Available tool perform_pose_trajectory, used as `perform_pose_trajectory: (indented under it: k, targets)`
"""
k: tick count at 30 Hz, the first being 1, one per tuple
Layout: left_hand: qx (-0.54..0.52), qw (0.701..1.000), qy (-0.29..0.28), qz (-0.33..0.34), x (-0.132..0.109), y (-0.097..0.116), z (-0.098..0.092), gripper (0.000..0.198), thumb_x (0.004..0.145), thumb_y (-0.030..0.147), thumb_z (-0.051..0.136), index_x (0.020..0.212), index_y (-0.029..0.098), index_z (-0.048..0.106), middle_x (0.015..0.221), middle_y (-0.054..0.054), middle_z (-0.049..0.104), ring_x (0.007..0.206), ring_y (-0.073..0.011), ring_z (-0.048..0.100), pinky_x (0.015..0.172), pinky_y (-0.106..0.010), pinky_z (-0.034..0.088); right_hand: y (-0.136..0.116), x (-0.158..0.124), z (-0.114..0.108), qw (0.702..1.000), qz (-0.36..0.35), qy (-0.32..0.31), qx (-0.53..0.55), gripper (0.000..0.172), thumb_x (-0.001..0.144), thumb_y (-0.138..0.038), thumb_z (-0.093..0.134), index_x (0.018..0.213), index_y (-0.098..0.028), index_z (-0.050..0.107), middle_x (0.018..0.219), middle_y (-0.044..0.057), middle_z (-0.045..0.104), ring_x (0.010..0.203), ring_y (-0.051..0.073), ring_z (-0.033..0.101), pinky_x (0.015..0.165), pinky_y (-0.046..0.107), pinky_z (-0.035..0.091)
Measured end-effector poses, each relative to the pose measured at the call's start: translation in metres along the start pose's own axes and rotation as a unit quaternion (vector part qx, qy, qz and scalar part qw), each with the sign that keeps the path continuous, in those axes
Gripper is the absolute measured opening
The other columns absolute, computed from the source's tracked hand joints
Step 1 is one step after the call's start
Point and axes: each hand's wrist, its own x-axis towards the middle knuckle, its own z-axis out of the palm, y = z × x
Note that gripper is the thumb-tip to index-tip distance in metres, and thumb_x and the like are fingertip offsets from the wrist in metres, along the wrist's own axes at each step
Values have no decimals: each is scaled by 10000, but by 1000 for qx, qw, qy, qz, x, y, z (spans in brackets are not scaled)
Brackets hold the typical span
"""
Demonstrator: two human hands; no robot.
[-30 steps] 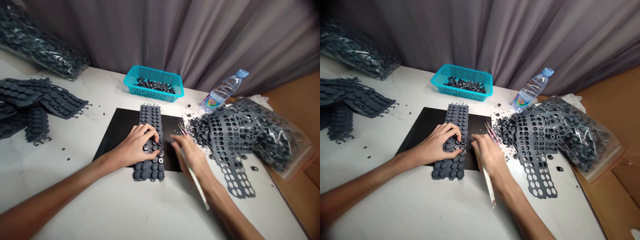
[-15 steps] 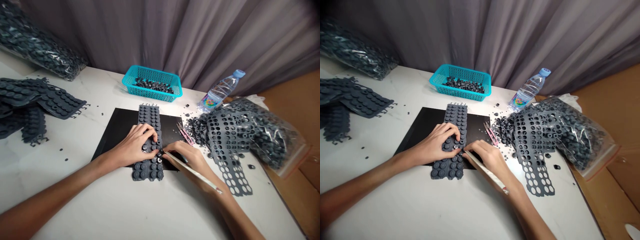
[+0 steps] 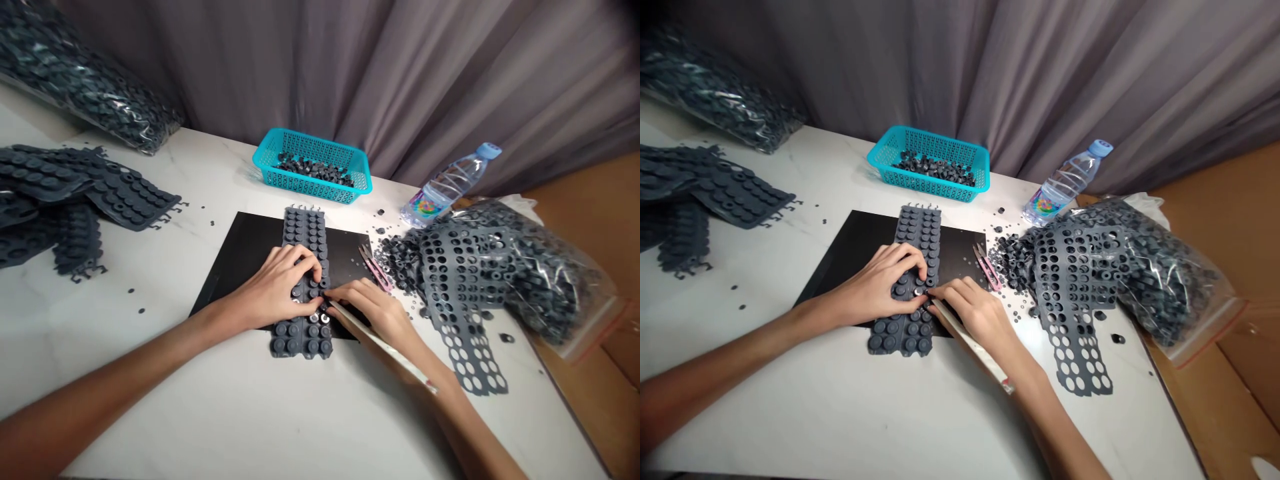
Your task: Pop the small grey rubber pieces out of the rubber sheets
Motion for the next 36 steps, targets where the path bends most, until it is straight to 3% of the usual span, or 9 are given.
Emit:
perform_pose_trajectory:
  k: [5, 10, 13, 16, 19, 22, 29, 32, 36]
  targets:
    - [5, 1000, 7, 7, 0, -1, 1, 211, 852, 319, 688, 1009, 248, 567, 1120, -27, 581, 1075, -248, 550, 967, -419, 414, 2, -2, 9, 988, -66, 11, -138, 226, 1094, -271, 484, 1184, -171, 666, 968, 84, 718, 846, 216, 648, 676, 320, 521]
    - [8, 1000, 4, 3, 0, -1, 2, 228, 851, 333, 703, 1010, 243, 567, 1120, -24, 570, 1081, -245, 546, 969, -417, 407, -8, -2, 19, 986, -33, 21, -162, 213, 1100, -248, 445, 1199, -149, 605, 1004, 113, 692, 877, 243, 643, 750, 366, 530]
    - [8, 1000, -5, -1, 0, -3, 3, 242, 862, 366, 705, 1022, 248, 568, 1136, -26, 565, 1088, -249, 540, 981, -421, 400, -5, -4, 14, 984, 70, 69, -152, 245, 1107, -262, 394, 1275, -164, 545, 1112, 137, 656, 927, 248, 652, 737, 362, 540]
    - [9, 1000, -14, -1, -1, -5, 3, 238, 875, 378, 695, 1032, 250, 570, 1149, -30, 559, 1090, -250, 529, 984, -420, 397, 19, -17, -9, 936, 239, 172, -195, 308, 1097, -350, 380, 1288, -172, 543, 1148, 154, 619, 892, 264, 646, 696, 373, 524]
    - [14, 1000, -17, 4, -1, -4, 2, 229, 888, 368, 684, 1044, 246, 569, 1150, -30, 553, 1090, -245, 520, 990, -418, 394, 54, -42, -41, 882, 347, 176, -264, 389, 1082, -412, 379, 1225, -120, 592, 1073, 180, 610, 872, 302, 626, 732, 422, 499]
    - [11, 1000, -20, 3, -1, -3, 0, 234, 892, 371, 690, 1046, 241, 571, 1141, -26, 552, 1092, -242, 520, 995, -415, 395, 78, -62, -64, 863, 393, 167, -269, 384, 1058, -424, 425, 1216, -133, 619, 1081, 216, 629, 914, 351, 627, 753, 444, 474]
    - [13, 999, -18, 28, 6, -10, -6, 206, 973, 416, 650, 1052, 235, 594, 1208, -34, 573, 1162, -244, 519, 1066, -413, 378, 44, -33, -48, 919, 324, 219, -56, 353, 993, -463, 608, 1259, -231, 594, 972, 57, 723, 817, 244, 674, 728, 344, 507]
    - [16, 999, 1, 47, 7, -11, -7, 176, 1022, 403, 585, 1036, 229, 603, 1242, -46, 585, 1222, -243, 514, 1110, -419, 353, 17, -17, -29, 961, 226, 141, 73, 185, 1007, -407, 628, 1042, -229, 669, 969, 34, 720, 801, 186, 666, 742, 295, 517]
    - [39, 995, 28, 86, 5, -4, -10, 126, 1038, 322, 539, 1009, 227, 615, 1259, -57, 601, 1296, -241, 505, 1142, -437, 327, 0, -9, -12, 978, 128, 37, 159, 114, 1036, -322, 614, 1060, -222, 664, 954, 22, 694, 828, 160, 643, 776, 276, 511]
